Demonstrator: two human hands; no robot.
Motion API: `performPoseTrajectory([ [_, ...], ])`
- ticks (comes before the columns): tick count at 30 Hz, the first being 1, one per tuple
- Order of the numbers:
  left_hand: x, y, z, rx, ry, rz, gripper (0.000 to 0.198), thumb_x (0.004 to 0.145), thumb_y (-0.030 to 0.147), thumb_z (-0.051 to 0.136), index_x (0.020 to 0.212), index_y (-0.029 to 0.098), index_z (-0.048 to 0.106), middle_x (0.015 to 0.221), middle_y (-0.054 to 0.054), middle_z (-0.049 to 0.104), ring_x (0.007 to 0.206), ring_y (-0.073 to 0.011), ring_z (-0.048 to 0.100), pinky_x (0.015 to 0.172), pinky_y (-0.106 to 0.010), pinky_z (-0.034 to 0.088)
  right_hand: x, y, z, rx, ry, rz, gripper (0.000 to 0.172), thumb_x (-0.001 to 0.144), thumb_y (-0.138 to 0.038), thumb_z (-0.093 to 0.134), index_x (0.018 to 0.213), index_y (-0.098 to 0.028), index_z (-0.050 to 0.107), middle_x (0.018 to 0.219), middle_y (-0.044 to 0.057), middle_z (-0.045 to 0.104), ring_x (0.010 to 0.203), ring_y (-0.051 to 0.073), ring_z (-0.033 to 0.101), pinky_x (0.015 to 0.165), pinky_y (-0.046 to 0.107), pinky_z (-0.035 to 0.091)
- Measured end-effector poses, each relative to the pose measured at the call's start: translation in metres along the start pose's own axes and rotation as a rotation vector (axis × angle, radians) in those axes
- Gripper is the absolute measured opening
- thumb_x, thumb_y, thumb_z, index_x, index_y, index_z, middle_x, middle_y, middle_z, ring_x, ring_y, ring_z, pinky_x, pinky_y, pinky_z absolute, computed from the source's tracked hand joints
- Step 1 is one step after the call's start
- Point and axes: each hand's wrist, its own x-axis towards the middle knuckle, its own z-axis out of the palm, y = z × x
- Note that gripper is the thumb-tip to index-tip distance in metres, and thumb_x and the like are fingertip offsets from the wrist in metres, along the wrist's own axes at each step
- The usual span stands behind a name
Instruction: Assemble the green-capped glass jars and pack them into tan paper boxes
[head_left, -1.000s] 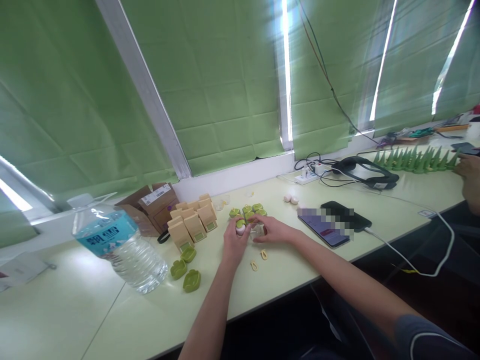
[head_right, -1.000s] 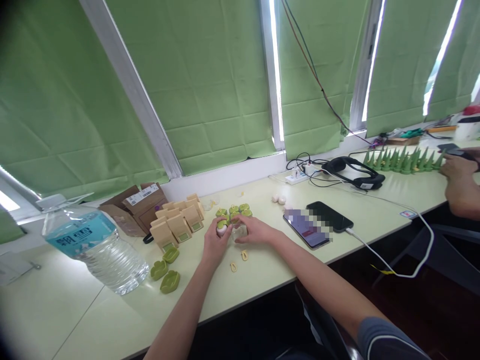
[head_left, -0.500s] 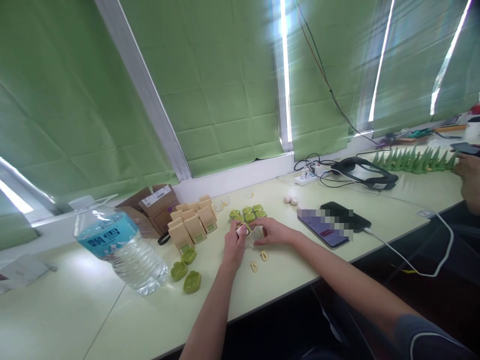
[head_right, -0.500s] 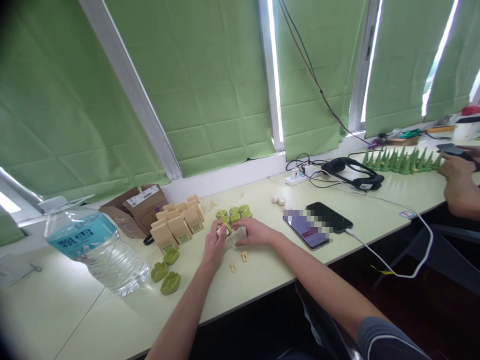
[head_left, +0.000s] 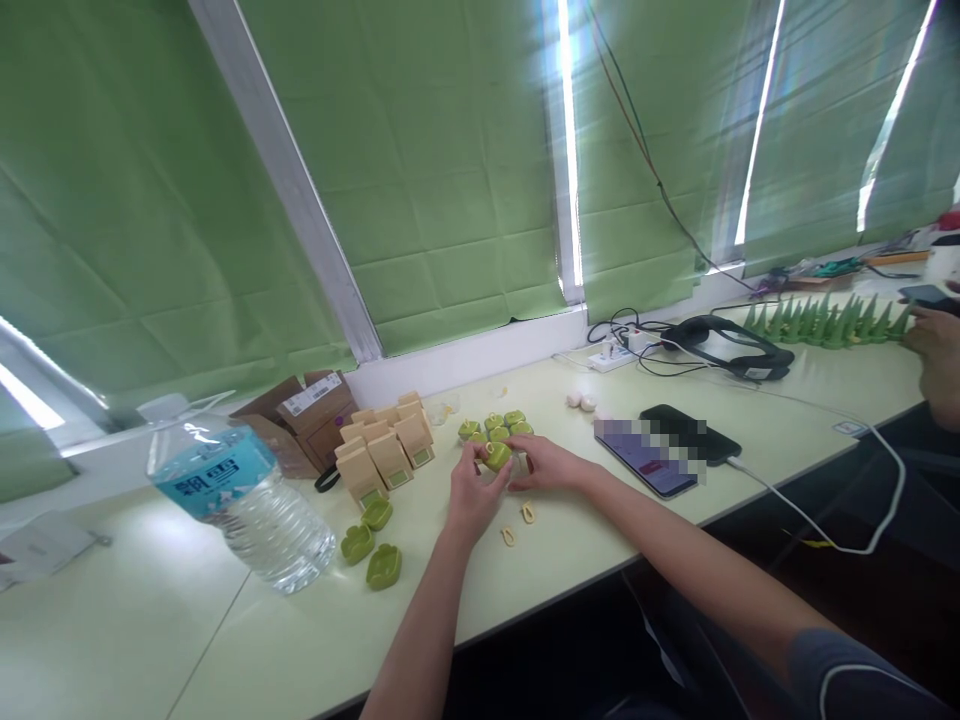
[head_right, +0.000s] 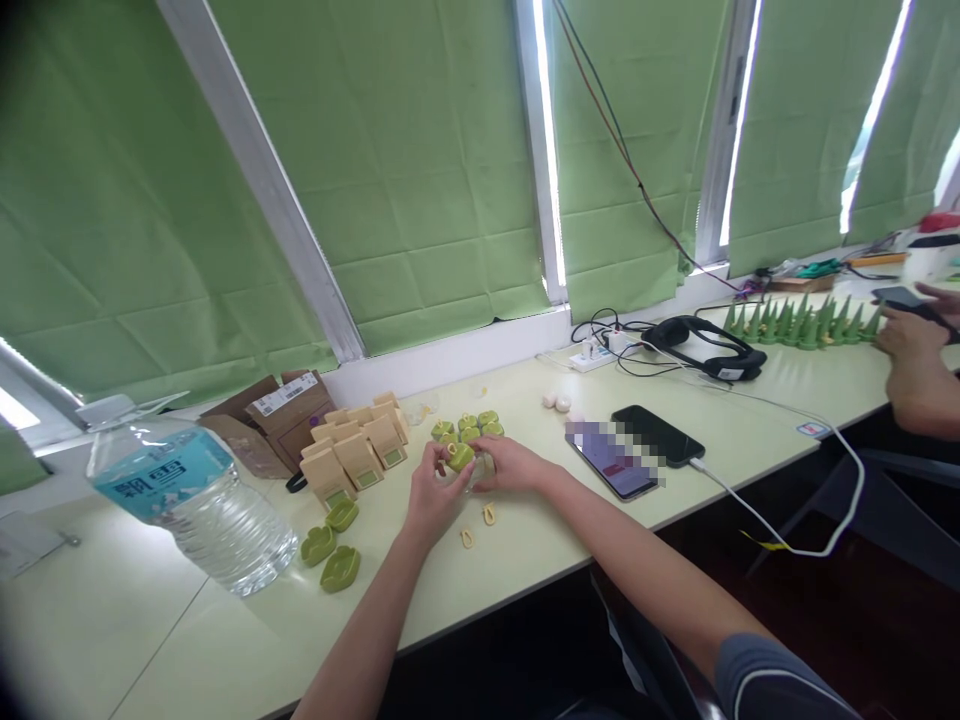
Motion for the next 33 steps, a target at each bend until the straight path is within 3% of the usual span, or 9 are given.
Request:
performPoseTrajectory([
  [8,0.002,-0.010,0.005,0.004,-0.103,0.010,0.031,0.075,0.039,0.075,0.080,0.021,0.050,0.085,0.000,0.059,0.079,-0.0176,0.053,0.074,-0.030,0.042,-0.001,0.004,0.001,0.003,0.017,-0.053,0.079,0.074,-0.039,0.083,0.143,-0.022,0.049,0.129,0.013,0.062,0.115,0.029,0.061,0.094,0.043,0.051],
  [15,0.006,-0.017,0.006,-0.029,-0.072,-0.009,0.030,0.080,0.043,0.071,0.078,0.021,0.050,0.093,-0.003,0.062,0.084,-0.0174,0.057,0.070,-0.028,0.042,-0.001,0.002,-0.001,-0.039,0.137,-0.085,0.066,0.078,-0.035,0.079,0.137,-0.022,0.053,0.122,0.011,0.061,0.112,0.026,0.061,0.098,0.043,0.050],
  [20,0.007,-0.015,0.007,-0.076,-0.030,-0.086,0.029,0.082,0.045,0.070,0.090,0.020,0.057,0.089,-0.002,0.062,0.073,-0.0145,0.056,0.062,-0.026,0.040,-0.001,-0.003,-0.004,-0.029,0.203,-0.071,0.059,0.079,-0.035,0.079,0.132,-0.023,0.057,0.118,0.010,0.059,0.097,0.023,0.062,0.087,0.038,0.054],
  [23,0.006,-0.011,0.005,-0.147,-0.010,-0.151,0.046,0.079,0.045,0.074,0.113,0.020,0.054,0.098,-0.005,0.066,0.078,-0.0159,0.062,0.065,-0.027,0.044,-0.001,-0.003,-0.004,-0.006,0.217,-0.077,0.058,0.079,-0.033,0.079,0.132,-0.024,0.057,0.119,0.009,0.058,0.079,0.016,0.059,0.078,0.034,0.055],
  [26,0.005,-0.007,0.004,-0.189,-0.057,-0.182,0.055,0.087,0.049,0.066,0.132,0.022,0.049,0.100,-0.006,0.069,0.083,-0.0183,0.066,0.071,-0.030,0.048,-0.001,-0.003,-0.004,0.026,0.212,-0.067,0.053,0.079,-0.031,0.078,0.129,-0.025,0.059,0.120,0.008,0.058,0.062,0.010,0.051,0.070,0.032,0.054],
  [29,0.005,-0.009,0.004,-0.189,-0.134,-0.180,0.045,0.095,0.051,0.053,0.130,0.023,0.056,0.097,-0.006,0.071,0.086,-0.0206,0.067,0.076,-0.033,0.050,-0.001,-0.002,-0.004,0.038,0.198,-0.078,0.049,0.079,-0.031,0.078,0.125,-0.025,0.062,0.118,0.007,0.057,0.062,0.010,0.051,0.069,0.031,0.054],
  [33,0.007,-0.016,0.007,-0.222,-0.096,-0.183,0.042,0.095,0.053,0.051,0.122,0.022,0.060,0.097,-0.006,0.072,0.087,-0.0209,0.068,0.083,-0.035,0.051,-0.001,-0.004,-0.005,0.041,0.187,-0.083,0.049,0.079,-0.029,0.078,0.125,-0.025,0.062,0.119,0.007,0.056,0.062,0.010,0.051,0.069,0.032,0.053],
])
